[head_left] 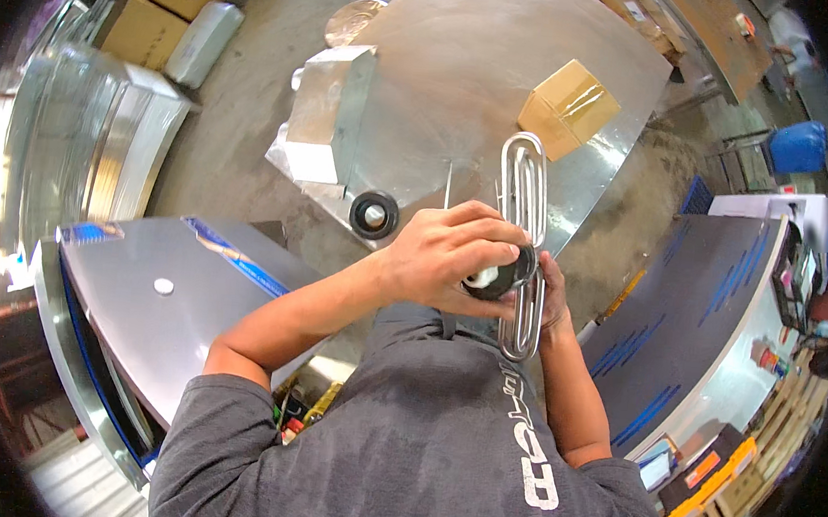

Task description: The person retrieves a screwdriver from a toolbox, removes a metal panel from a stainless steel appliance, and installs a heating element. They use a screwdriver to tighten the element's mounting nut and then place the metal panel back onto the appliance.

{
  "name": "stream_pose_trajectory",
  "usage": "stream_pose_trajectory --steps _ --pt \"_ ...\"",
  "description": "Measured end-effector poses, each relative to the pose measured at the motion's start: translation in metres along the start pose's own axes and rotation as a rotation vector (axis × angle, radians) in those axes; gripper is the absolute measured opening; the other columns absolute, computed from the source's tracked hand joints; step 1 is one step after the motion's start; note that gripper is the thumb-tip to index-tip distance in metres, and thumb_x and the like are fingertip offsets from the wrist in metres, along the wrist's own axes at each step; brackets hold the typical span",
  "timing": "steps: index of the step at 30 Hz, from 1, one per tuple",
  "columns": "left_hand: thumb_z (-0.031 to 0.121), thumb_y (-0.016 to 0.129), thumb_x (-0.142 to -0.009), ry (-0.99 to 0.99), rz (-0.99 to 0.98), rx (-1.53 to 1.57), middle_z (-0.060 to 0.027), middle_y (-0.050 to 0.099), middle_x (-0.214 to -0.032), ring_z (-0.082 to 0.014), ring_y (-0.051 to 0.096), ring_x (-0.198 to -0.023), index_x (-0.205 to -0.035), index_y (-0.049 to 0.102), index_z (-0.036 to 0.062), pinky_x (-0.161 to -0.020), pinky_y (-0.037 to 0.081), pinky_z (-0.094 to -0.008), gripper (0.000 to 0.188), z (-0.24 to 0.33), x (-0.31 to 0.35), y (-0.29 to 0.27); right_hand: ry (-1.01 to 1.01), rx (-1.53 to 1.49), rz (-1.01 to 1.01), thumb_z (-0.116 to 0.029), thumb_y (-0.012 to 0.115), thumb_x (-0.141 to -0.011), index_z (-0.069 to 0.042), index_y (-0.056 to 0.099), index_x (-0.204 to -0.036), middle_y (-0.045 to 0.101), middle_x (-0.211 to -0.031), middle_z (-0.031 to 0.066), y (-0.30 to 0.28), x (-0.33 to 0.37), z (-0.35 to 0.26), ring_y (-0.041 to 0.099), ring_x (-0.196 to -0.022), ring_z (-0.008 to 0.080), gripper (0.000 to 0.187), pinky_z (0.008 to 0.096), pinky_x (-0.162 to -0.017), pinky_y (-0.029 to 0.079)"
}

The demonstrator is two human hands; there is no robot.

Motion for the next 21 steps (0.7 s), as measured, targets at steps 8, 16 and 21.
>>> stream_pose_trajectory --steps 8,16,21 --pt "0.03 0.079 -0.084 -0.749 0.456 0.049 -0.0112 0.074 -0.089 -0.0222 0.073 -0.084 -0.088 0.071 0.0041 -0.071 0.058 -0.034 0.028 -0.022 0.056 0.064 -0.179 0.081 0.014 -0.019 0.07 -0.084 -0.01 0.047 -0.142 0.056 -0.089 0.0026 -0.051 0.023 0.011 0.049 -0.066 0.0084 0.063 0.0272 -0.059 0.046" --pt "0.067 0.058 -0.092 -1.521 -0.186 0.193 -0.016 0.07 -0.08 -0.0301 0.072 -0.076 -0.096 0.071 0.001 -0.064 0.054 -0.038 0.068 -0.028 0.126 0.066 -0.175 0.487 0.21 -0.007 0.059 -0.073 -0.01 0.044 -0.144 0.053 -0.092 -0.0006 -0.065 0.043 -0.017 0.046 -0.062 0.0064 0.072 0.0226 -0.051 0.04" --pt "0.042 0.08 -0.084 -0.379 -0.198 -0.387 -0.0187 0.055 -0.138 -0.0394 0.065 -0.107 -0.141 0.05 0.0121 -0.093 0.054 -0.0456 0.071 0.021 0.103 0.068 -0.136 0.401 0.217 -0.006 0.056 -0.073 -0.013 0.044 -0.145 0.053 -0.091 -0.0004 -0.08 0.045 -0.011 0.044 -0.06 0.0061 0.074 0.0221 -0.049 0.039"
Point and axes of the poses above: each hand's wrist, its own x-axis away from the middle knuckle, its own y-axis out of the palm, z = x × y, the point moved 5 cm from there along -x, towards the middle knuckle
